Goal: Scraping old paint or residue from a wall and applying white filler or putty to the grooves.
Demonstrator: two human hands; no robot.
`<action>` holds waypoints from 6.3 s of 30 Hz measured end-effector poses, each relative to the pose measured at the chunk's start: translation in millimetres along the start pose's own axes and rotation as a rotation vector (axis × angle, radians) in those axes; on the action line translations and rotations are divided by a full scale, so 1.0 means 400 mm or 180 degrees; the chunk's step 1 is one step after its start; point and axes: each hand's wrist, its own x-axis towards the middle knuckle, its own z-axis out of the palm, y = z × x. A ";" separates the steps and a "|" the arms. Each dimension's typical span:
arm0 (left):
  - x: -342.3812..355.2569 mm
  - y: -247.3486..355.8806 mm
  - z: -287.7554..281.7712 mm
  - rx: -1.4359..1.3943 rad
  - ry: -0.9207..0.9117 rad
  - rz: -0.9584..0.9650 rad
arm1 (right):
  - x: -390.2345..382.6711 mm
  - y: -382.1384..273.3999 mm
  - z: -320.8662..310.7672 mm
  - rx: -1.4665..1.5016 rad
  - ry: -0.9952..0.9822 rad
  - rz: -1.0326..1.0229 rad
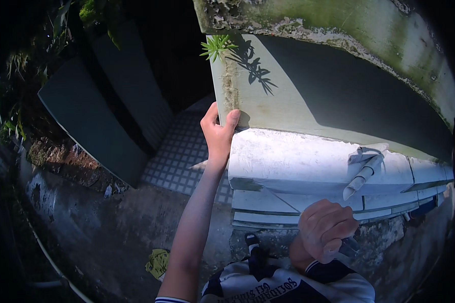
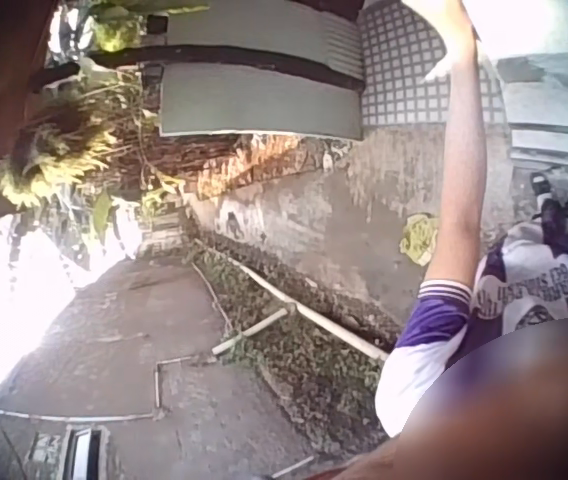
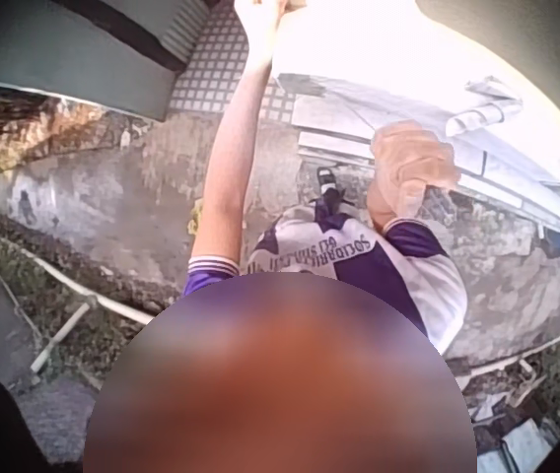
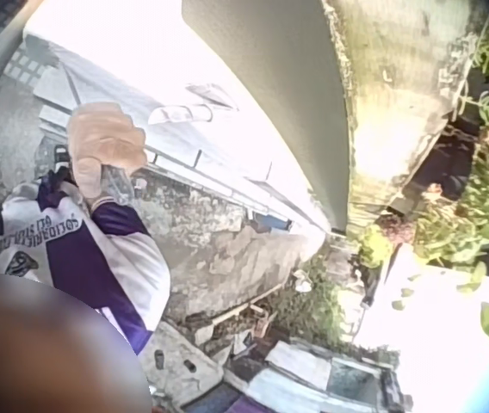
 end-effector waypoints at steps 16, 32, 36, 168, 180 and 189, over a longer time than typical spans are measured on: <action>0.002 -0.001 0.009 -0.0012 0.0066 0.0076 | -0.003 -0.018 -0.016 0.0580 -0.0482 0.0118; 0.006 0.007 0.005 -0.0055 0.0064 0.0017 | -0.012 0.022 0.000 0.0158 -0.0133 0.0031; 0.000 -0.001 -0.002 -0.0001 0.0039 0.0019 | 0.020 0.007 -0.011 0.0281 -0.0601 0.0275; -0.006 -0.002 -0.006 0.0075 0.0097 0.0049 | 0.019 0.015 -0.045 0.0581 -0.1086 0.0240; 0.006 -0.005 0.001 0.0027 0.0088 0.0075 | 0.019 0.009 0.013 0.0398 -0.0004 -0.0278; 0.006 -0.012 0.004 -0.0019 0.0121 0.0044 | 0.008 0.033 0.023 0.0350 -0.0326 -0.0182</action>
